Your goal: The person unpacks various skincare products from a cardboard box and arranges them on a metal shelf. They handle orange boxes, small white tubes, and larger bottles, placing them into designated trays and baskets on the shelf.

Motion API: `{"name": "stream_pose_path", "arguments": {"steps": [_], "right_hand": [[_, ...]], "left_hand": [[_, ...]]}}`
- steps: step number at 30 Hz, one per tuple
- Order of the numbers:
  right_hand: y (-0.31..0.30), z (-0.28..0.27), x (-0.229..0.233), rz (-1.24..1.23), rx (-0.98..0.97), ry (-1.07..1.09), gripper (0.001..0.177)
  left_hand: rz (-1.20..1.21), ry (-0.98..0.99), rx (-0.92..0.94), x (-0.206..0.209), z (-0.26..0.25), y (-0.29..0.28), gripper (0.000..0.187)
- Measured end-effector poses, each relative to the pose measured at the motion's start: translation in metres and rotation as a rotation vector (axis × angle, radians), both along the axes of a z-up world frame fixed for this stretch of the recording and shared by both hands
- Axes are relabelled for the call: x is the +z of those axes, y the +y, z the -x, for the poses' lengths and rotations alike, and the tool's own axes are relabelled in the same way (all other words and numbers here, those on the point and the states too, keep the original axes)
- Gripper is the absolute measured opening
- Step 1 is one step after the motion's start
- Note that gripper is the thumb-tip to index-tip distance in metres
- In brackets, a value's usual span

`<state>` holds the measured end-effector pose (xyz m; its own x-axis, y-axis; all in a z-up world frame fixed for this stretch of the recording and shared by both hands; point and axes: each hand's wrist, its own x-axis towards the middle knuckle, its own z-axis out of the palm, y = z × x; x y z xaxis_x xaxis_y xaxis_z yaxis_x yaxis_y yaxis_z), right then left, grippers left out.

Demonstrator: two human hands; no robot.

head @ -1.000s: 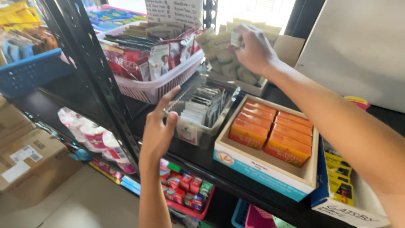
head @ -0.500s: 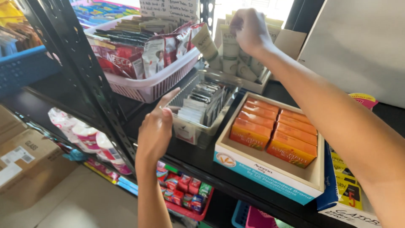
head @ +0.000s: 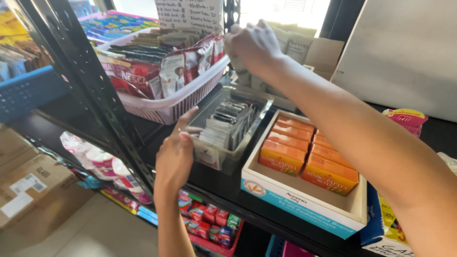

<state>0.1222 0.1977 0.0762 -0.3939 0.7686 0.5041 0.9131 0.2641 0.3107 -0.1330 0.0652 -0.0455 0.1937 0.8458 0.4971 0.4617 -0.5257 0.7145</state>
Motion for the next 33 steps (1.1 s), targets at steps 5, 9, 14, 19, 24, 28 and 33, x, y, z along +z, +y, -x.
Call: {"name": "stream_pose_path", "arguments": {"steps": [5,9,14,19,24,28,33], "right_hand": [[0.020,-0.027,-0.003,-0.093,-0.017,0.304,0.009],[0.031,-0.035,-0.009,-0.159,0.046,0.508,0.009],[0.028,-0.042,0.000,-0.320,0.026,0.362,0.021],[0.001,-0.093,0.002,-0.435,-0.061,0.331,0.026],[-0.030,-0.105,-0.018,0.255,-0.125,0.294,0.023],[-0.011,-0.095,-0.052,0.140,0.046,0.321,0.027],[0.010,-0.085,-0.072,0.185,-0.067,0.484,0.032]], "left_hand": [[0.023,-0.002,0.006,0.001,-0.002,-0.001,0.100],[0.024,0.014,0.017,0.002,-0.002,0.000,0.100],[0.019,0.022,0.015,0.002,-0.002,0.001,0.100],[0.020,0.007,0.009,0.000,-0.003,0.001,0.100],[0.002,0.007,0.016,0.001,-0.003,-0.001,0.101],[0.035,0.020,0.034,0.003,-0.004,-0.003,0.102],[0.010,0.006,0.022,0.001,-0.003,-0.002,0.101]]}}
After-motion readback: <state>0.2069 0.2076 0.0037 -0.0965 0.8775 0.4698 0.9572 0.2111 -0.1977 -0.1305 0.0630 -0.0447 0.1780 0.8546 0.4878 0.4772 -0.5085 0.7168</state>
